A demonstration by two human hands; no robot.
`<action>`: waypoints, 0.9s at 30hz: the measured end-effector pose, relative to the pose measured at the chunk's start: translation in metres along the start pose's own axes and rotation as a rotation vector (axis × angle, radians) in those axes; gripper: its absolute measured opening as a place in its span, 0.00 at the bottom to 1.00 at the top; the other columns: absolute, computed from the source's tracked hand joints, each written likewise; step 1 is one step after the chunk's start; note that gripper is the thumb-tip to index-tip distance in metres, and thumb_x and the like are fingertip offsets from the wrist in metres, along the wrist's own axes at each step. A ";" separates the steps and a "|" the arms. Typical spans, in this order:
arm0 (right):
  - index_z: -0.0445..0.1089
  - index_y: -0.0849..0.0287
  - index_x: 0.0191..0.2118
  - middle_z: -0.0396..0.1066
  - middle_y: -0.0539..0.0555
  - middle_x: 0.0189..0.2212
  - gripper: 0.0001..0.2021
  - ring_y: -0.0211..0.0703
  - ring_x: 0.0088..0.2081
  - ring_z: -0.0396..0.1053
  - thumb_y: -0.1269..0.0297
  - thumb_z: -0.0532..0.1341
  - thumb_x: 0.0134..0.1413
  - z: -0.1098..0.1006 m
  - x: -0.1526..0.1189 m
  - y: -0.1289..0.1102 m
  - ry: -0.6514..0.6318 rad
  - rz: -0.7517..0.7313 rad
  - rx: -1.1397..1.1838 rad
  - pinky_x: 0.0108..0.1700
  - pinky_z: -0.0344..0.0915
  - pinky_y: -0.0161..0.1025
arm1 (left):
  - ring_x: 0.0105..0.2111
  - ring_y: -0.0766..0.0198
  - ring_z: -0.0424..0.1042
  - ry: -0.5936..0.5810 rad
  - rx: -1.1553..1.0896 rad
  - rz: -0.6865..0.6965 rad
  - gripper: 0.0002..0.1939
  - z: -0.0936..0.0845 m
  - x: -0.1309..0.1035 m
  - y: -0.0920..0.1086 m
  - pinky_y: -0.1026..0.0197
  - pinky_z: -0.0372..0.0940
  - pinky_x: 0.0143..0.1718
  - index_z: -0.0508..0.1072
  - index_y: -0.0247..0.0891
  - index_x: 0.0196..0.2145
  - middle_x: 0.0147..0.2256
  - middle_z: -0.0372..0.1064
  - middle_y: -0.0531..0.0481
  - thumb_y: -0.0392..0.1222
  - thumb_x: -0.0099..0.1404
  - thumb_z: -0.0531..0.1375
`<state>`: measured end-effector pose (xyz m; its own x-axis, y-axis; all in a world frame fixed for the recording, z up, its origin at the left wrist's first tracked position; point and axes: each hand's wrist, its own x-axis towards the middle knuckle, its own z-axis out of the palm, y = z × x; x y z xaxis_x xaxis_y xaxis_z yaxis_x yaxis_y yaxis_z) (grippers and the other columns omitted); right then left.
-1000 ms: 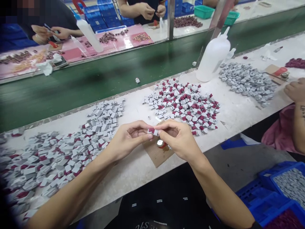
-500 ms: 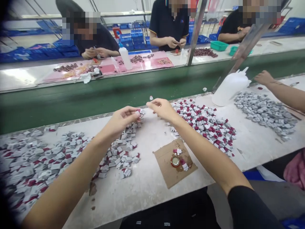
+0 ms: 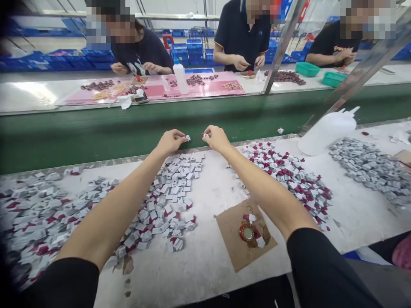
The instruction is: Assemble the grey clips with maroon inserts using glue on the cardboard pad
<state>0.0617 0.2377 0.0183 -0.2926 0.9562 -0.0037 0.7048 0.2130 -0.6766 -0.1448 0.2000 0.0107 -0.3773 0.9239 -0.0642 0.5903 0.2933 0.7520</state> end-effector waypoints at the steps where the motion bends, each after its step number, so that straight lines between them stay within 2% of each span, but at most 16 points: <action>1: 0.80 0.60 0.54 0.85 0.56 0.44 0.11 0.50 0.48 0.82 0.71 0.71 0.68 -0.009 -0.010 0.005 0.005 -0.015 0.017 0.56 0.76 0.44 | 0.48 0.45 0.80 -0.013 0.035 0.000 0.11 0.001 0.003 0.000 0.48 0.70 0.56 0.75 0.42 0.31 0.35 0.82 0.45 0.36 0.61 0.74; 3: 0.79 0.58 0.56 0.84 0.53 0.40 0.14 0.48 0.42 0.82 0.69 0.72 0.66 -0.032 -0.037 0.017 0.017 -0.041 0.073 0.49 0.77 0.43 | 0.57 0.37 0.77 -0.009 0.105 -0.001 0.10 0.002 0.003 -0.001 0.42 0.66 0.62 0.76 0.42 0.34 0.44 0.83 0.38 0.35 0.61 0.74; 5: 0.82 0.57 0.51 0.83 0.53 0.38 0.12 0.48 0.37 0.82 0.67 0.75 0.63 -0.057 -0.076 0.033 0.038 -0.077 0.185 0.42 0.78 0.44 | 0.67 0.29 0.68 0.025 0.166 0.001 0.09 0.001 -0.006 -0.003 0.35 0.60 0.68 0.78 0.41 0.40 0.55 0.79 0.30 0.36 0.63 0.72; 7: 0.85 0.55 0.46 0.86 0.56 0.41 0.11 0.51 0.39 0.83 0.61 0.79 0.59 -0.082 -0.123 0.051 0.078 -0.110 0.284 0.41 0.80 0.47 | 0.69 0.26 0.63 0.041 0.237 0.070 0.12 -0.001 -0.025 -0.005 0.32 0.56 0.70 0.79 0.40 0.47 0.62 0.73 0.27 0.38 0.65 0.70; 9: 0.88 0.52 0.46 0.88 0.59 0.43 0.14 0.54 0.39 0.85 0.53 0.81 0.58 -0.102 -0.174 0.068 0.068 -0.049 0.315 0.39 0.82 0.48 | 0.65 0.28 0.65 -0.016 0.318 0.229 0.12 -0.004 -0.054 -0.006 0.32 0.58 0.68 0.80 0.42 0.50 0.60 0.73 0.30 0.43 0.69 0.68; 12: 0.90 0.49 0.46 0.89 0.61 0.41 0.17 0.56 0.37 0.87 0.45 0.82 0.57 -0.119 -0.245 0.090 0.035 0.070 0.369 0.32 0.83 0.46 | 0.59 0.34 0.68 -0.196 0.403 0.481 0.13 -0.008 -0.106 -0.009 0.32 0.62 0.65 0.81 0.43 0.49 0.51 0.74 0.38 0.51 0.73 0.65; 15: 0.90 0.49 0.45 0.90 0.62 0.40 0.22 0.58 0.36 0.88 0.40 0.83 0.52 -0.118 -0.300 0.104 0.056 0.242 0.482 0.32 0.86 0.45 | 0.58 0.33 0.67 -0.222 0.518 0.573 0.16 -0.010 -0.147 -0.013 0.32 0.64 0.63 0.81 0.42 0.52 0.52 0.73 0.36 0.50 0.71 0.66; 19: 0.91 0.49 0.44 0.90 0.61 0.39 0.21 0.59 0.38 0.89 0.41 0.84 0.51 -0.102 -0.341 0.108 0.077 0.345 0.618 0.40 0.89 0.47 | 0.59 0.29 0.68 -0.097 0.646 0.527 0.13 -0.003 -0.166 -0.017 0.32 0.66 0.60 0.81 0.39 0.53 0.54 0.74 0.31 0.42 0.75 0.61; 22: 0.91 0.49 0.42 0.89 0.60 0.38 0.17 0.58 0.36 0.88 0.43 0.82 0.56 -0.090 -0.354 0.102 0.107 0.321 0.644 0.40 0.88 0.47 | 0.58 0.29 0.69 -0.069 0.672 0.533 0.14 0.004 -0.166 -0.017 0.33 0.67 0.58 0.81 0.39 0.53 0.54 0.75 0.30 0.39 0.77 0.57; 27: 0.91 0.43 0.43 0.89 0.55 0.41 0.04 0.56 0.44 0.87 0.55 0.78 0.65 -0.071 -0.367 0.090 0.318 0.140 0.539 0.47 0.87 0.48 | 0.60 0.30 0.69 -0.115 0.684 0.643 0.16 0.005 -0.161 -0.015 0.31 0.66 0.62 0.81 0.42 0.52 0.53 0.76 0.32 0.36 0.78 0.54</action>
<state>0.2783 -0.0794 0.0116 0.0430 0.9981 0.0432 0.2740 0.0298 -0.9613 -0.0899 0.0482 0.0064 0.2171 0.9664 0.1374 0.9649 -0.2338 0.1198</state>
